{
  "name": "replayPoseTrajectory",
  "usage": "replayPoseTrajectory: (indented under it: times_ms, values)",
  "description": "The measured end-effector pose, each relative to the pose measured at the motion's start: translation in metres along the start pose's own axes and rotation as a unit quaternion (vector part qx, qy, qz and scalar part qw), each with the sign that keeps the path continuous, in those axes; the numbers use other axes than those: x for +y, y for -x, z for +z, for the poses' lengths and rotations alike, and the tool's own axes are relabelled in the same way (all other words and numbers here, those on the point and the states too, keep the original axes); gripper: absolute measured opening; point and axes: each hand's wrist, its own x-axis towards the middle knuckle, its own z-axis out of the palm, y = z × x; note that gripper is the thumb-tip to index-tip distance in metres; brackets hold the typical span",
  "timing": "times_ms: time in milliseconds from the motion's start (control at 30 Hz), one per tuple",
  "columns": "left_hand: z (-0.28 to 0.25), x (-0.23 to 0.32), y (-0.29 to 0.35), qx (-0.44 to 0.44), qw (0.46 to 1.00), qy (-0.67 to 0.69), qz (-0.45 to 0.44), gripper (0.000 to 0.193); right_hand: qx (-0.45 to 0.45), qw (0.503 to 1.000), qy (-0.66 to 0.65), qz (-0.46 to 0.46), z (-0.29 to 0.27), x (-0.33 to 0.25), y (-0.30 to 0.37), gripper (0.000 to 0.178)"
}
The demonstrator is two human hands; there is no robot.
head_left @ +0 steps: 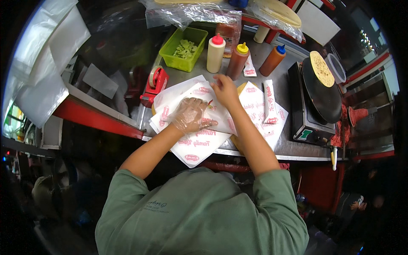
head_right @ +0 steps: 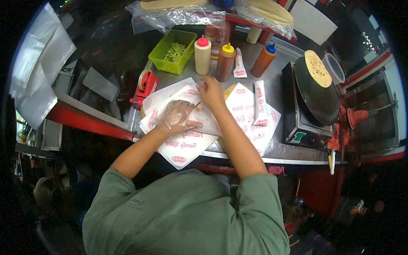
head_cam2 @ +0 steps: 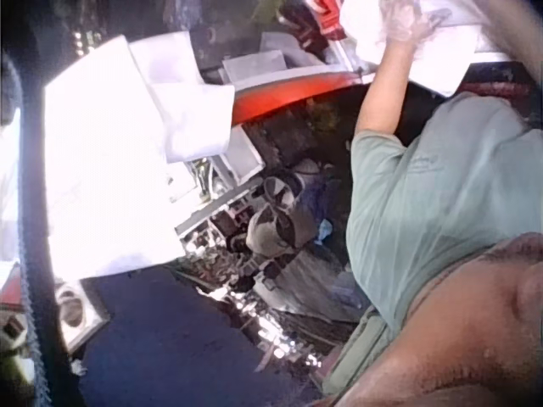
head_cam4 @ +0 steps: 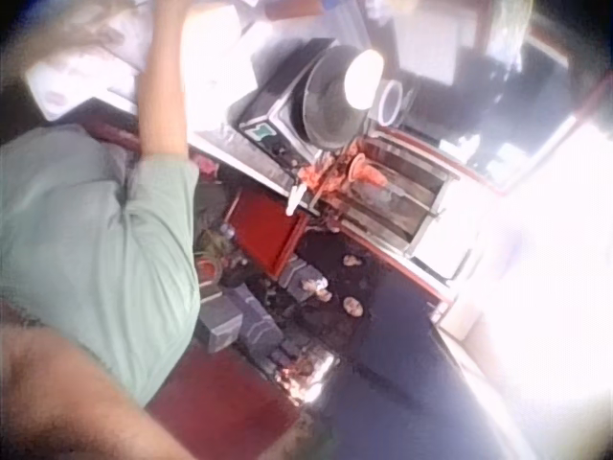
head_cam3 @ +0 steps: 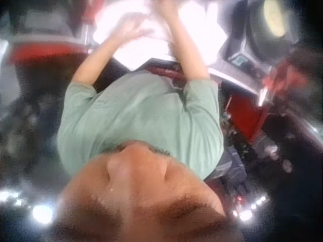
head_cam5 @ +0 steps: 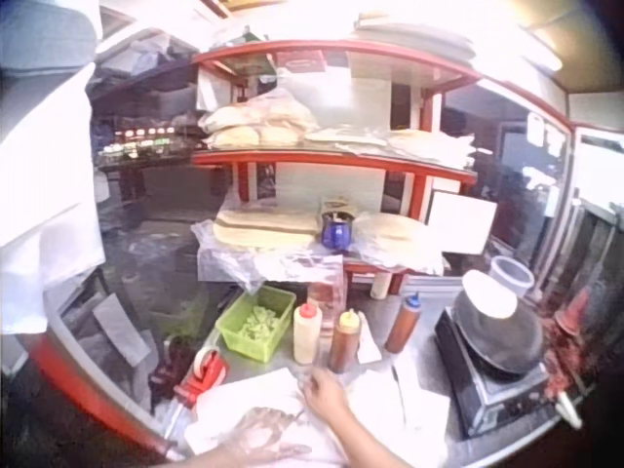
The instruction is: The person assembles tacos by placing cooked meat and shredded lettuce on tortillas, adding sauces, and wrapping them in paper. The person uses a spatula to flip tortillas on a griddle and handles condiment bottles to apply sauces.
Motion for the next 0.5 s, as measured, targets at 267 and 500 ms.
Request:
replayPoseTrajectory:
  times_ms: [267,500]
  values:
    - [0.023,0.015,-0.003,0.067,0.997,0.004,-0.048,0.071,0.081,0.983,0.163,-0.009,-0.044,-0.023,0.171,0.069]
    - [0.025,-0.001,0.001,0.074,0.996,0.051,-0.026,0.070,-0.043,0.940,0.337,-0.023,-0.061,-0.021,0.136,0.068]
